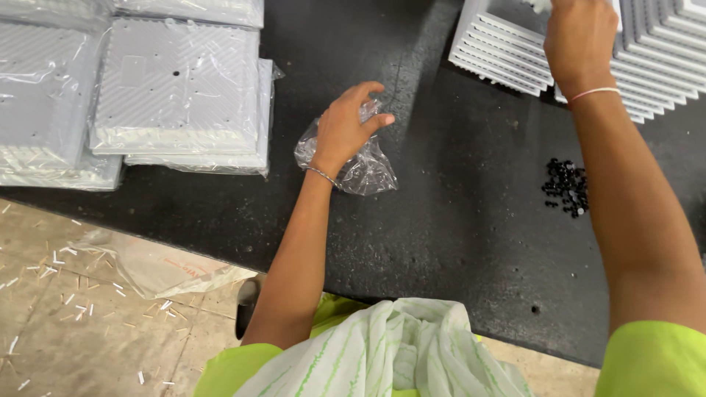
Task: The person attaches small black fasteners to the center hole of white square LED panel housings, one panel at a time, then stacks the finished panels and wraps some in plastic film. They repeatedly pick a panel, insert a fastener, and place it on a growing stack.
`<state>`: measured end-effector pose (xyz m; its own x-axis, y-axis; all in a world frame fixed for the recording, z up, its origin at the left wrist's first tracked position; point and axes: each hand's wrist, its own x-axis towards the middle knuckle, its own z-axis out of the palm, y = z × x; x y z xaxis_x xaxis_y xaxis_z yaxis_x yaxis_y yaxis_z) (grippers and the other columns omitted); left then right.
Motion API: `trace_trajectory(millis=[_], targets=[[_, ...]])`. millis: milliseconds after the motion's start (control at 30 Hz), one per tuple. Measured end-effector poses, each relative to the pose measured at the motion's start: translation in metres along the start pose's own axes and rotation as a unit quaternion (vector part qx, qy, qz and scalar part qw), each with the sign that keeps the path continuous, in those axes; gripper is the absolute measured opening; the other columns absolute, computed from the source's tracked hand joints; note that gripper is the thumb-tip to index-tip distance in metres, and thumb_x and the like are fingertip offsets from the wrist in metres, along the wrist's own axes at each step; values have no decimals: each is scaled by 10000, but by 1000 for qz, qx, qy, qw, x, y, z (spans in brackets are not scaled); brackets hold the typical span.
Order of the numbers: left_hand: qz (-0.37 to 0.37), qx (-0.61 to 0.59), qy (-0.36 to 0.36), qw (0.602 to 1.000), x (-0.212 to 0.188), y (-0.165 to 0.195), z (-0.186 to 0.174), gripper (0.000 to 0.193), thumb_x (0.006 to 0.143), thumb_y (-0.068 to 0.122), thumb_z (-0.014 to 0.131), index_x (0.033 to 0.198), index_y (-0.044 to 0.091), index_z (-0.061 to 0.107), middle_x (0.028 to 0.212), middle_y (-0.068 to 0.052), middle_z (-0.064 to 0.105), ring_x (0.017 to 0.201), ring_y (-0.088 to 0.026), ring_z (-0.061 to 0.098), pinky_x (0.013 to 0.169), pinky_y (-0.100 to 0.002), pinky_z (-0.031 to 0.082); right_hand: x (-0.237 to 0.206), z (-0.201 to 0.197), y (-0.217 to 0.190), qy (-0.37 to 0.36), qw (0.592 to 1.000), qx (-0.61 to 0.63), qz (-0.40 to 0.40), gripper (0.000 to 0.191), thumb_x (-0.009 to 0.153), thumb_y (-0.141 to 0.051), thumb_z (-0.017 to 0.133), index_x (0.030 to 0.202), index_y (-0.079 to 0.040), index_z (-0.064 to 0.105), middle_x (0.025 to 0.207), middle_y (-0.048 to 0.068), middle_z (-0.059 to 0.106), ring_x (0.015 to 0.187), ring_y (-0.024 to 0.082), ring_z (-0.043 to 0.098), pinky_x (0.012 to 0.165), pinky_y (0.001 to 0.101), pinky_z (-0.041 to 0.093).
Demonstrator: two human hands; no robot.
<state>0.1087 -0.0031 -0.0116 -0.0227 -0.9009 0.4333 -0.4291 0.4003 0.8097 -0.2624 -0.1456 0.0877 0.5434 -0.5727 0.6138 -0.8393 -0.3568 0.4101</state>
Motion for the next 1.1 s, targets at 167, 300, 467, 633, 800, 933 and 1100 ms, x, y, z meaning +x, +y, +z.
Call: trace_trajectory(millis=[167,300,467,633,800,933,1100], targets=[[1,8,12,1000,2,0,-5,506,807,383,849,1213,147,660,1197,-48,718,1072,-251,726,865,-399,560,-6,20,-10,2,998,64,2,303,817,130,572,1044,-32,691,989,136,685,1009,362,659,818,455,516],[-20,2,-9,1000,1,1,-2,464,823,390,820,1192,154,666,1160,-39,720,1060,-240,732,857,-393,561,-12,31,-9,-5,998,70,1,283,817,121,575,1028,-33,684,995,131,682,992,353,653,822,451,512],[10,-5,33,999,2,3,3,411,867,382,808,1163,127,680,1119,-64,702,1073,-275,709,867,-396,558,-8,19,-9,-113,986,108,50,357,880,76,601,1185,-62,724,1109,163,698,1000,398,647,840,493,521],[26,9,98,995,3,3,13,353,937,375,752,1140,99,666,1071,-87,671,1001,-279,703,853,-392,555,-18,-35,-82,-29,987,158,4,607,1043,-238,774,1518,-33,456,1360,198,611,1286,406,617,1036,504,530],[28,3,141,990,1,-6,34,313,1038,366,673,1126,66,660,1074,-84,677,1014,-251,679,886,-359,537,-78,-101,-212,-110,881,457,53,742,965,-329,736,1540,-34,372,1568,274,441,1379,419,513,1061,429,502],[-50,-303,96,947,-8,-4,72,305,1067,359,622,1103,58,656,1117,-61,700,1034,-164,626,935,-327,517,-105,-108,-254,-119,825,533,149,763,1035,-162,668,1629,-55,200,1630,325,334,1484,480,370,1093,428,472],[-42,-356,-50,932,-27,21,109,294,1116,339,567,1287,101,581,1363,-104,618,1289,-193,558,1117,-317,448,-138,-78,-234,-101,739,580,327,639,928,43,564,1533,-45,377,1352,202,618,1193,322,648,988,385,543]])
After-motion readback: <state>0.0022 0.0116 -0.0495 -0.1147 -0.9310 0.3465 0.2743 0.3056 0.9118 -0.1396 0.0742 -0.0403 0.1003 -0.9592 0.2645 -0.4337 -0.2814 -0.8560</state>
